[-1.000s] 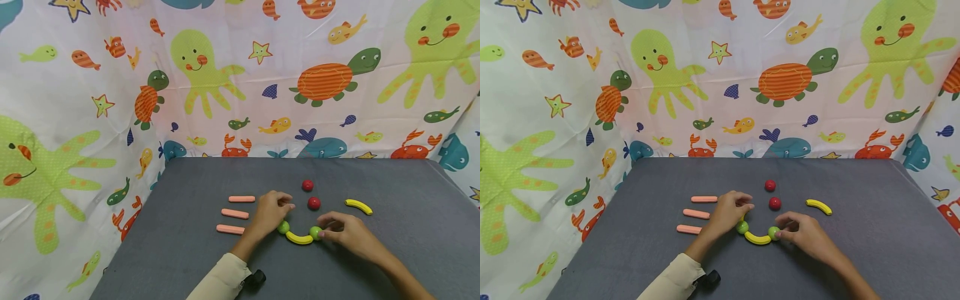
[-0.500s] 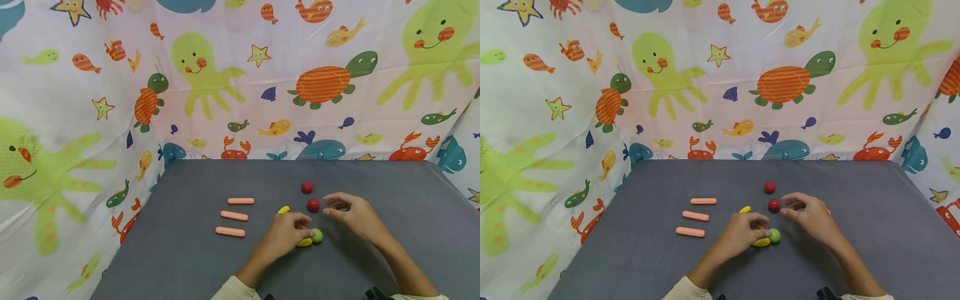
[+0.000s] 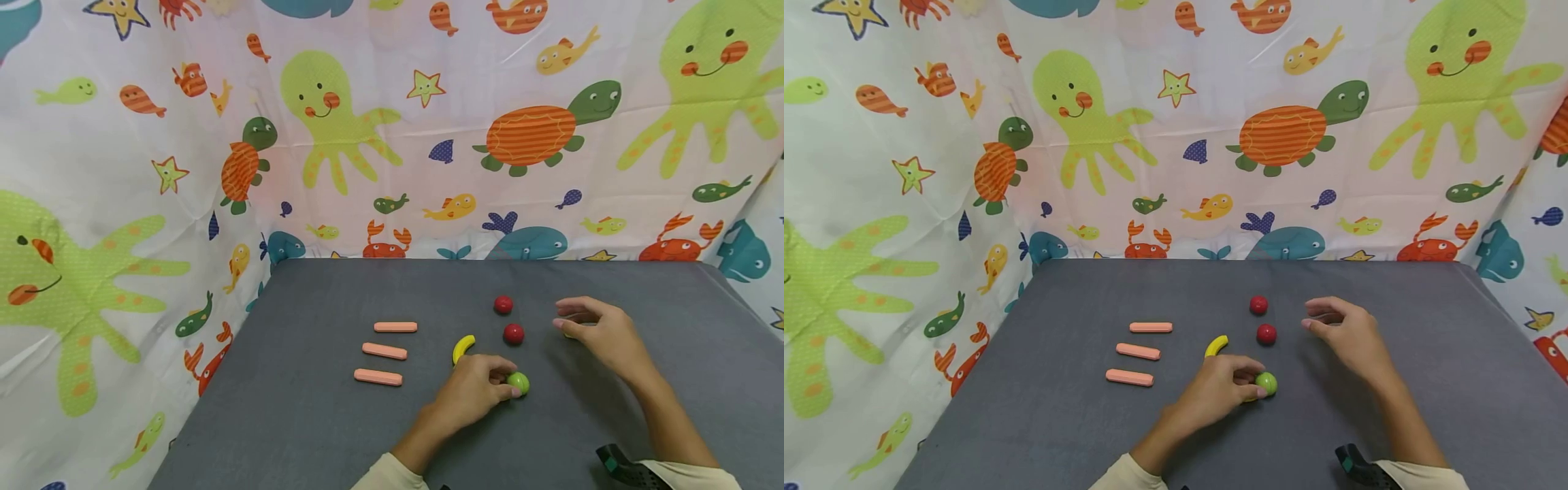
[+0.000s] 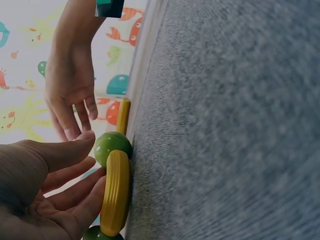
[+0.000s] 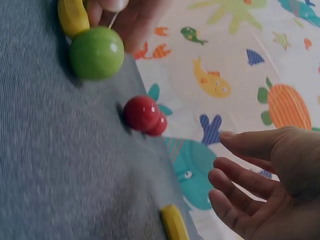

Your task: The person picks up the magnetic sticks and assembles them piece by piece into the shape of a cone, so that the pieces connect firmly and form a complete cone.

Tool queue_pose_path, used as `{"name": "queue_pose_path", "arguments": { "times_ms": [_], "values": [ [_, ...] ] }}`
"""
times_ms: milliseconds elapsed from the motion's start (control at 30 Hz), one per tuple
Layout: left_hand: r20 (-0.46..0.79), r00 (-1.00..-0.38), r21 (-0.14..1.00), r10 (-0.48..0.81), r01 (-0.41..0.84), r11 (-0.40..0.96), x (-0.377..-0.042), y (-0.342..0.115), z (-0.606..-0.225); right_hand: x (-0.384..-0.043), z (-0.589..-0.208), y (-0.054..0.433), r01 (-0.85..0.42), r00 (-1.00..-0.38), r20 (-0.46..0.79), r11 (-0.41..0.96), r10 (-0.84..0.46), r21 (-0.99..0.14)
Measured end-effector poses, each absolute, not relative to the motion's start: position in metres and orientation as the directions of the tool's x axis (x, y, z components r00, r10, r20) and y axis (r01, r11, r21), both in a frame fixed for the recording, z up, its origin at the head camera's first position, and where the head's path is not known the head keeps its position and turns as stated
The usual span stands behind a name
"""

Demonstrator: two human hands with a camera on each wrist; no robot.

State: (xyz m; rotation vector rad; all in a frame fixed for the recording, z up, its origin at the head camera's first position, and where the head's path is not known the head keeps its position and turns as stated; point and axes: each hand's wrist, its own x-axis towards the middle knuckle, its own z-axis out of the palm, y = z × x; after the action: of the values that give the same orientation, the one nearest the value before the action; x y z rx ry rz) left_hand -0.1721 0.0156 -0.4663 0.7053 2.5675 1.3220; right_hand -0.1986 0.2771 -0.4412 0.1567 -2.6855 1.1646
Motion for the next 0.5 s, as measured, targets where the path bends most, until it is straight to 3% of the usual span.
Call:
{"name": "queue_pose_path", "arguments": {
  "times_ms": [500],
  "values": [
    [0.102,-0.867,0.757,0.488,0.386,0.527,-0.172,0.017,-0.472,-0.204,-0.462,0.301,-0.098,-0.980,0.193,0.748,0.041,-0.656]
  ]
}}
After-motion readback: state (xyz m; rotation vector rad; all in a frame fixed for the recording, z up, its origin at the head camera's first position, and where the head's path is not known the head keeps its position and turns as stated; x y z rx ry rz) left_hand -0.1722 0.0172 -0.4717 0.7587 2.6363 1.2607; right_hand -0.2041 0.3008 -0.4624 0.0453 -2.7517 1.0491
